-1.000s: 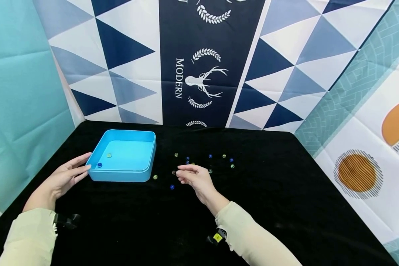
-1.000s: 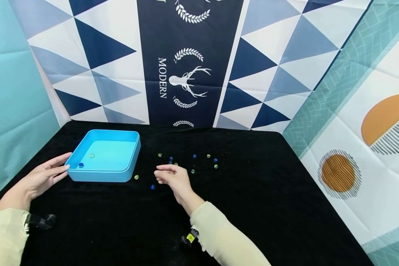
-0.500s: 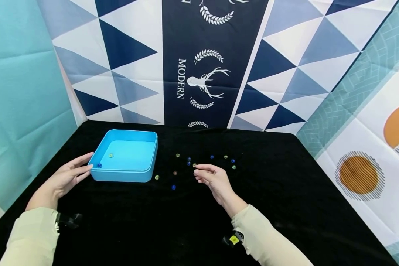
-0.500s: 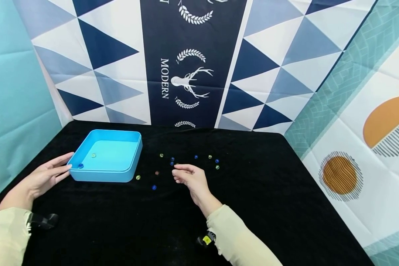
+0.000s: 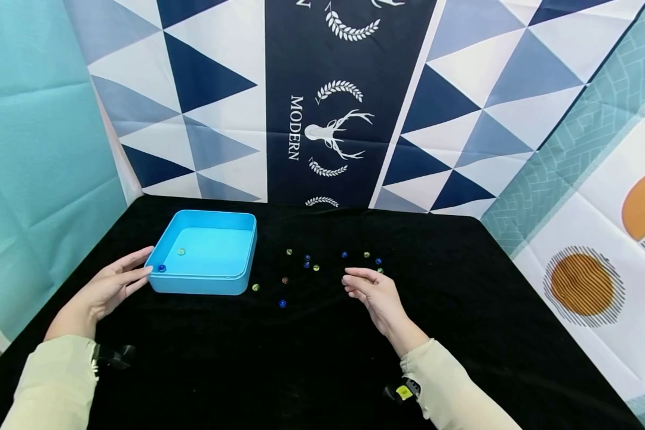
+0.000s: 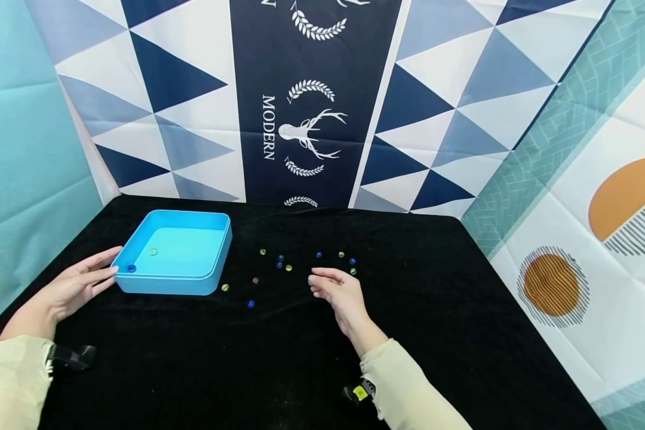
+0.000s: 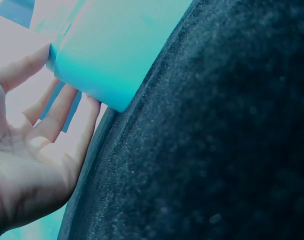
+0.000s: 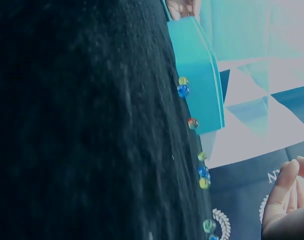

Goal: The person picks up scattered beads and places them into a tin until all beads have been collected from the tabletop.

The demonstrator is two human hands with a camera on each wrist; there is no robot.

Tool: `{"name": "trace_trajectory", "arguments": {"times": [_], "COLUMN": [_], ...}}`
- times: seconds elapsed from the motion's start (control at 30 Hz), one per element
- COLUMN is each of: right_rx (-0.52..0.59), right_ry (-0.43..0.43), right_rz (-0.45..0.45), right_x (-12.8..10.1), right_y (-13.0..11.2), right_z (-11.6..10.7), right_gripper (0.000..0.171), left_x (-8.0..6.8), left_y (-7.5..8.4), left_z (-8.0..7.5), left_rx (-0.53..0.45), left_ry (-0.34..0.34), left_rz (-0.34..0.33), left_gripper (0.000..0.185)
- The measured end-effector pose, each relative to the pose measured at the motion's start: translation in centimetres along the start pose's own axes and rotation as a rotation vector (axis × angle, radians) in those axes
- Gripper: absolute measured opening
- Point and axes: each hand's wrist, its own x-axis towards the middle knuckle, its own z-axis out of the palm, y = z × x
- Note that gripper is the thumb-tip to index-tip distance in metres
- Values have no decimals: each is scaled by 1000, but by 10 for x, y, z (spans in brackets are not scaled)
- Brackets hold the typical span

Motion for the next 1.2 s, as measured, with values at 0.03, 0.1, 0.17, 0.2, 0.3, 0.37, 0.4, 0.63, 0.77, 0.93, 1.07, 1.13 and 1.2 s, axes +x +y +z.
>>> {"name": "trace_trajectory", "arguments": {"times": [0.03,0.1,0.17,0.2,0.3,0.37,0.4,0.63,0.77,0.93,1.07,1.13,1.2], "right_rx": [3,4,5,4,5,4,3,0,-2,-6,-12,-19,-30], "right_ry": [2,5,10,12,29,44,50,87,103,121,123,123,123], "right_rz": [-2,-3,-4,-4,2,12,16,29,33,48,65,77,88], "right_x": [0,-1,-1,-1,-2,-2,-2,4,11,20,26,28,29], "right_y": [-1,-2,-3,-3,-3,-3,-3,-6,-7,-9,-9,-10,-10], "right_z": [-3,-8,-13,-15,-22,-26,-29,-45,-54,-62,-64,-64,-65], "right_gripper": [21,20,20,21,17,14,13,18,17,13,15,13,11], "left_x": [0,0,0,0,-1,-1,0,2,2,2,2,2,2], "left_y": [0,1,1,2,2,2,3,4,4,4,4,4,5], "left_z": [0,1,1,1,2,2,2,3,2,1,1,1,1], "left_rx": [2,4,6,7,9,12,15,30,27,30,36,38,42], "left_ry": [3,5,8,8,10,7,6,-1,1,-1,-2,-2,-5], "left_rz": [-3,-9,-11,-10,-6,-4,-4,-13,-16,-15,-11,-9,-6], "left_gripper": [63,65,67,67,67,68,68,72,72,72,72,72,72]}}
